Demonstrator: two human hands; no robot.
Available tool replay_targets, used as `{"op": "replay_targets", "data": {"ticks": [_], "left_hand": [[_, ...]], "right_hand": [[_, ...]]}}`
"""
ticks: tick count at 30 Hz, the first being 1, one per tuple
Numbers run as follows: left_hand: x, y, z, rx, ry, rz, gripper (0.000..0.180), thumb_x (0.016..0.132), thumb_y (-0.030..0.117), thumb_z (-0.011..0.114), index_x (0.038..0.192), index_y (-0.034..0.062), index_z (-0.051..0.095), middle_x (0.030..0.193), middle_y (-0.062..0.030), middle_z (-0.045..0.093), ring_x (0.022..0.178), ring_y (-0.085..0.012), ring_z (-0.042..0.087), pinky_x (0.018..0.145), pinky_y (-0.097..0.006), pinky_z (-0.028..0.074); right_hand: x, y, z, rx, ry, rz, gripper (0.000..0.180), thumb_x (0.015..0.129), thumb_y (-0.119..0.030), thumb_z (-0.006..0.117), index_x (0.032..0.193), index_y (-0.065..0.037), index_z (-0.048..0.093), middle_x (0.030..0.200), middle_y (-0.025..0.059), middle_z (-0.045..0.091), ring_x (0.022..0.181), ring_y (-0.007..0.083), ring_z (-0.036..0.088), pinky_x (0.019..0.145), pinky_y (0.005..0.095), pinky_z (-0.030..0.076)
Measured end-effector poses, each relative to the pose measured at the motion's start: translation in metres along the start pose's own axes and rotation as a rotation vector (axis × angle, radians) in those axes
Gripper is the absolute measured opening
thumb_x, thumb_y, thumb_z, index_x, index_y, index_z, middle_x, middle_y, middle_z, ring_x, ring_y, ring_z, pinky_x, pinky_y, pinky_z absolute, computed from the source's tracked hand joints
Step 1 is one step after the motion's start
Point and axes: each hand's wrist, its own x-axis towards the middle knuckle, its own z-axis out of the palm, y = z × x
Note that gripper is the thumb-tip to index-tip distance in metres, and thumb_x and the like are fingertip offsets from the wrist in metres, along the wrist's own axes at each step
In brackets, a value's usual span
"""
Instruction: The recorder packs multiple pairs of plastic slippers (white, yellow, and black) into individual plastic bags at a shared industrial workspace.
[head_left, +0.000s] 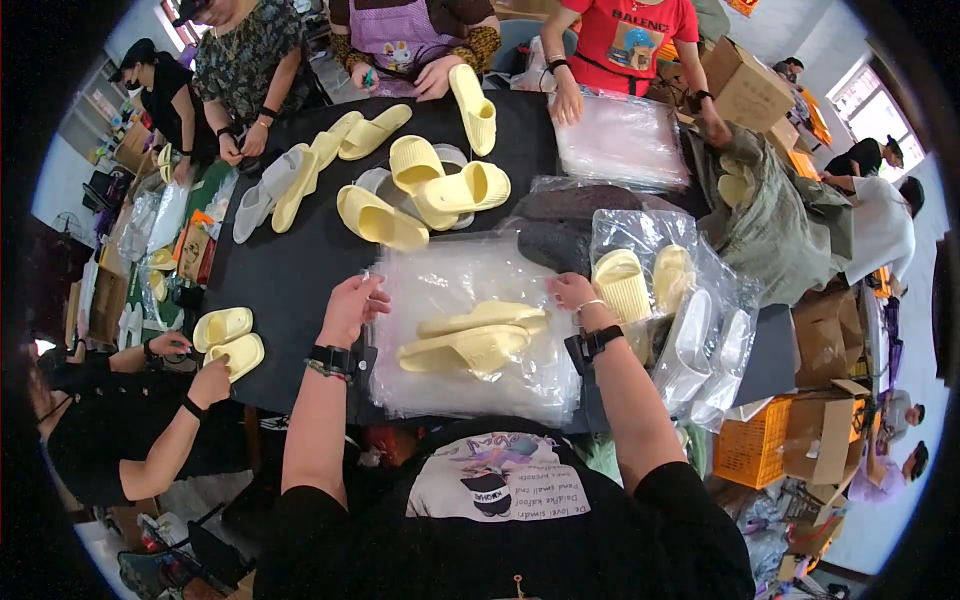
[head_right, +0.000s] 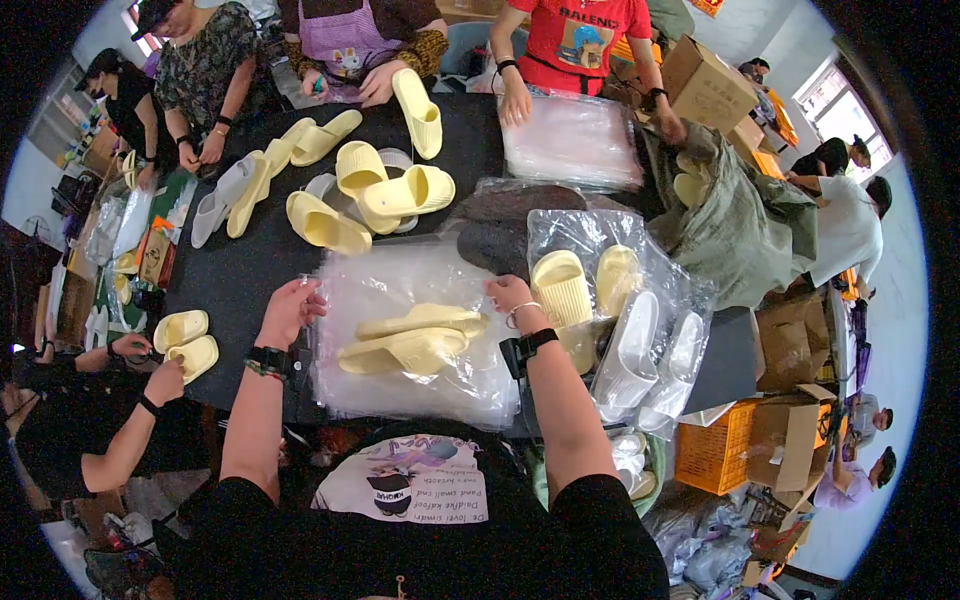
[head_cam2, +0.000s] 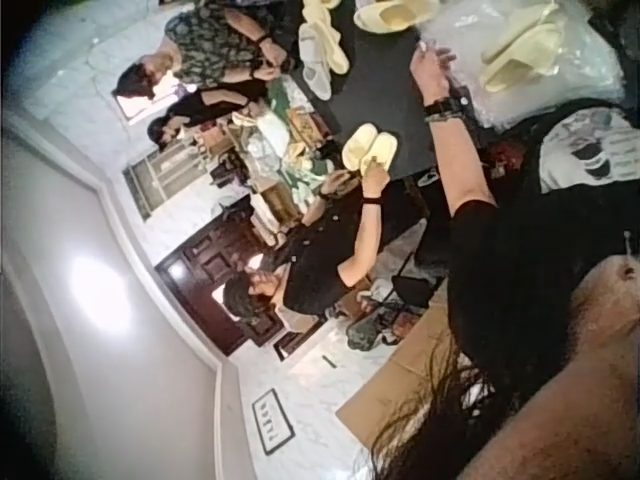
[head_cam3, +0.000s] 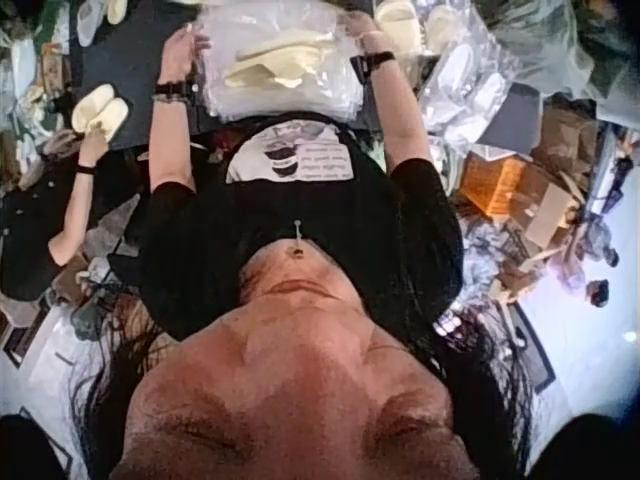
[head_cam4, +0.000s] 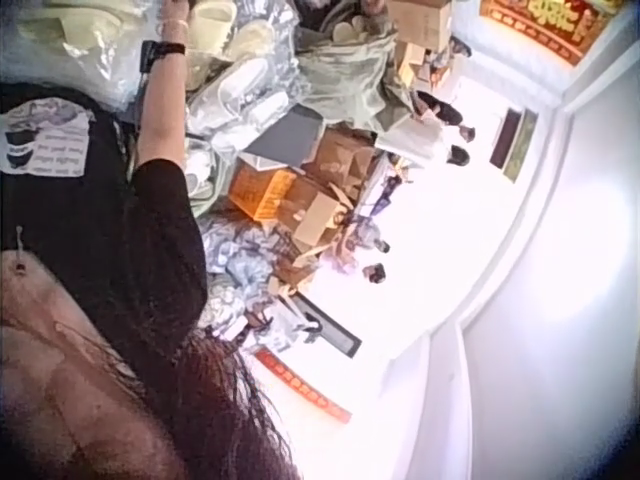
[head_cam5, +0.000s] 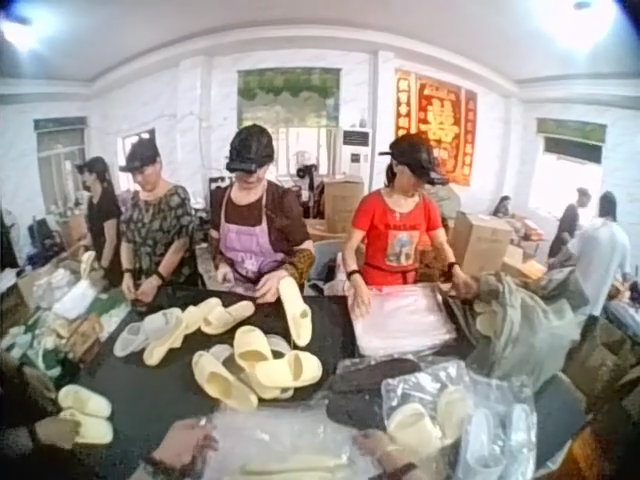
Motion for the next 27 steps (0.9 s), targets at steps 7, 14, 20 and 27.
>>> {"op": "replay_targets", "data": {"ticks": [7, 14, 20, 27], "left_hand": [[-0.017, -0.006, -0.012, -0.165, -0.022, 0.019, 0.036, 0.098, 0.034, 0.050, 0.118, 0.0047, 0.056, 0.091, -0.0110, 0.067, 0.075, -0.0202, 0.066, 0.065, -0.029, 0.050], [-0.014, -0.077, -0.057, -0.146, -0.005, 0.051, 0.032, 0.098, 0.022, 0.048, 0.122, 0.0006, 0.052, 0.106, -0.0129, 0.064, 0.088, -0.0211, 0.064, 0.077, -0.035, 0.054], [-0.015, -0.086, -0.053, 0.922, -0.170, 0.701, 0.061, 0.072, 0.015, 0.076, 0.130, 0.0117, 0.056, 0.123, -0.0153, 0.059, 0.109, -0.0303, 0.057, 0.095, -0.038, 0.044], [-0.014, -0.042, 0.005, 1.202, -0.508, 1.048, 0.077, 0.074, 0.040, 0.073, 0.140, 0.0137, 0.044, 0.142, -0.0185, 0.041, 0.131, -0.0353, 0.038, 0.108, -0.044, 0.031]], "right_hand": [[0.004, 0.007, 0.018, -0.118, 0.469, -0.479, 0.021, 0.089, -0.020, 0.063, 0.095, 0.000, 0.061, 0.073, 0.0054, 0.065, 0.064, 0.0155, 0.061, 0.059, 0.0284, 0.049], [-0.103, -0.030, 0.018, -0.631, 0.260, -0.904, 0.108, 0.066, -0.031, 0.083, 0.145, 0.002, 0.017, 0.150, 0.0241, 0.021, 0.139, 0.0405, 0.023, 0.109, 0.0447, 0.028], [-0.129, 0.017, 0.019, -0.967, -0.047, -0.633, 0.151, 0.039, -0.048, 0.090, 0.149, 0.000, -0.001, 0.156, 0.0215, 0.001, 0.145, 0.0400, 0.001, 0.111, 0.0569, 0.017], [-0.106, 0.050, 0.028, -0.934, -0.054, -0.525, 0.159, 0.035, -0.046, 0.092, 0.148, -0.001, -0.010, 0.157, 0.0190, -0.007, 0.145, 0.0396, 0.000, 0.109, 0.0609, 0.018]]}}
